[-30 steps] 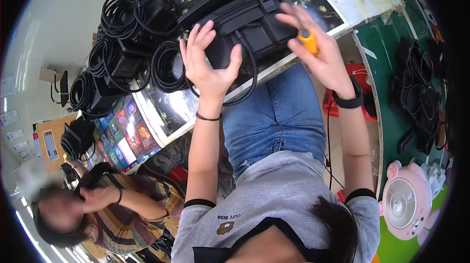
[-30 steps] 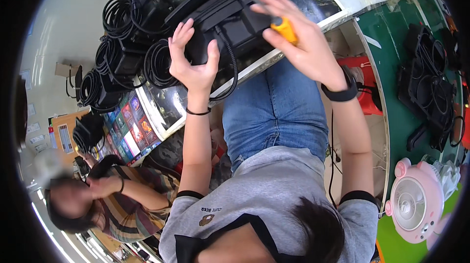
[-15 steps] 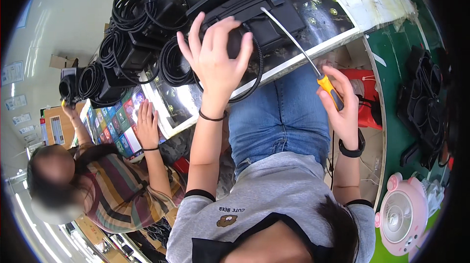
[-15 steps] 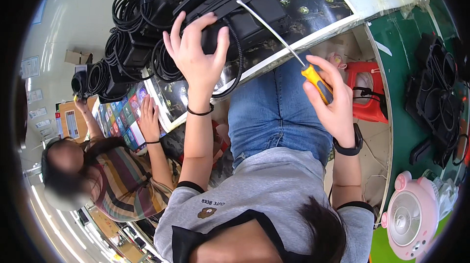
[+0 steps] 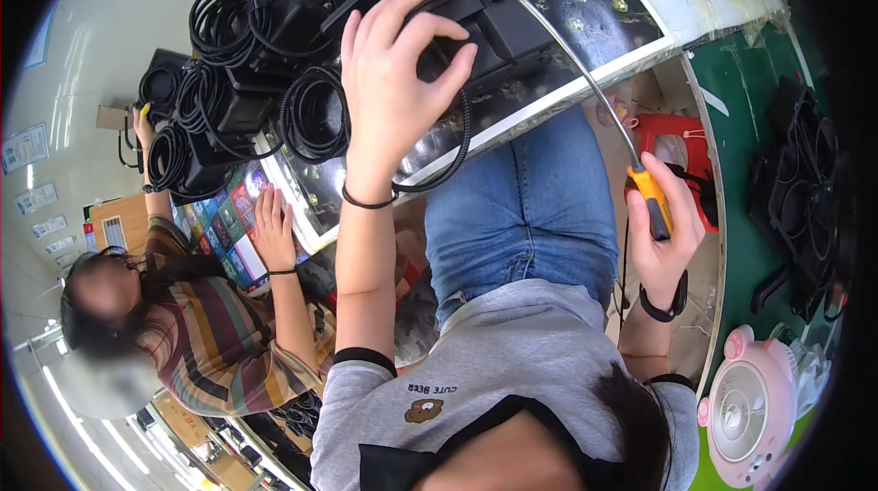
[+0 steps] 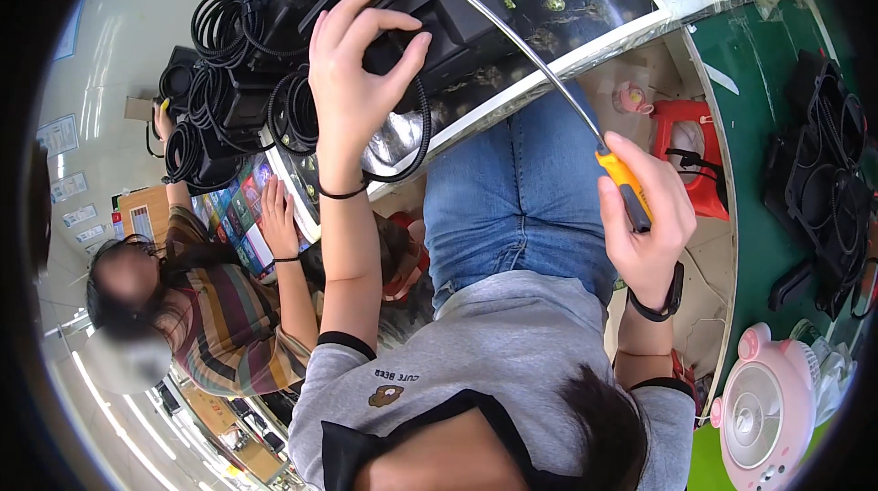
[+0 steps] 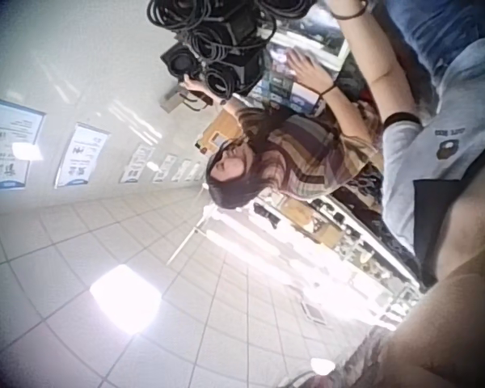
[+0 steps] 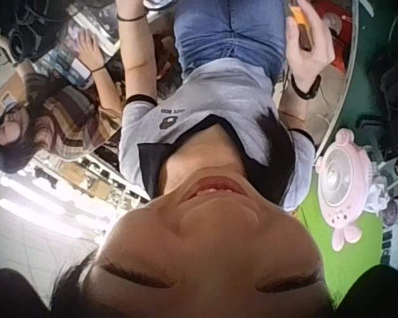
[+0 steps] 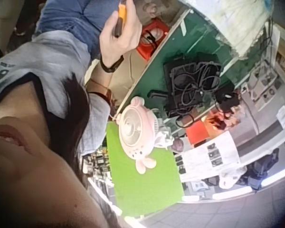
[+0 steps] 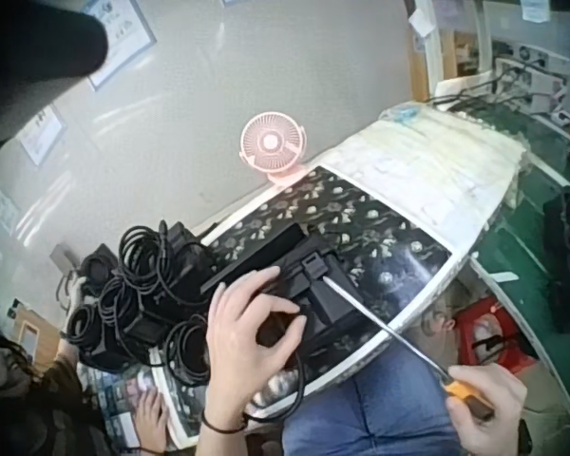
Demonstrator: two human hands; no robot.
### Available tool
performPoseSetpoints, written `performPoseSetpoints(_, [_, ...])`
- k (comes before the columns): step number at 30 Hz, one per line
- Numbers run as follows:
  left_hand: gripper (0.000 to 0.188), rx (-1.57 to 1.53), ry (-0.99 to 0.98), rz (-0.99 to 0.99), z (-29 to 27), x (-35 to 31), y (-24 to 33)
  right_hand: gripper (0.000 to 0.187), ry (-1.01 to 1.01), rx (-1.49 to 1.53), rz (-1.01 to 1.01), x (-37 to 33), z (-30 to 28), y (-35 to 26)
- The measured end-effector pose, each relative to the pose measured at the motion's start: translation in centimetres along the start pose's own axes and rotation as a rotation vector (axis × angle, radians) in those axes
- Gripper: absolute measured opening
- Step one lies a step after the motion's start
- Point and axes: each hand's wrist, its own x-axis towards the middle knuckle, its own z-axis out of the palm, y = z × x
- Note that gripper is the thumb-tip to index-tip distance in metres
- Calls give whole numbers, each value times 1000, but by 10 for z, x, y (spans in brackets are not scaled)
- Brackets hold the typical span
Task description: Assembling and securing electronic components into plastic cases using a screwdriver.
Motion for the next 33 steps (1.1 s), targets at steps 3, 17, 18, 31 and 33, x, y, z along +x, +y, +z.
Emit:
performPoseSetpoints(3, [24,-59,-7,11,7,15,-9,35,-39,-47,-37,3,-6,5])
performPoseSetpoints(17, [21,-11,216,-94,5,6,-21,36,-123,-68,-90,22,23,-16])
performPoseSetpoints(18, [22,-21,253,-152,3,3,-20,36,-121,-67,-90,23,25,-16])
performPoseSetpoints(31, [37,-179,212,-502,12,-22,-24,42,-81,-116,-156,14,42,-16])
performPoseSetpoints(33, [37,-137,228,-483,14,-23,-24,43,-63,-142,-159,12,45,-17])
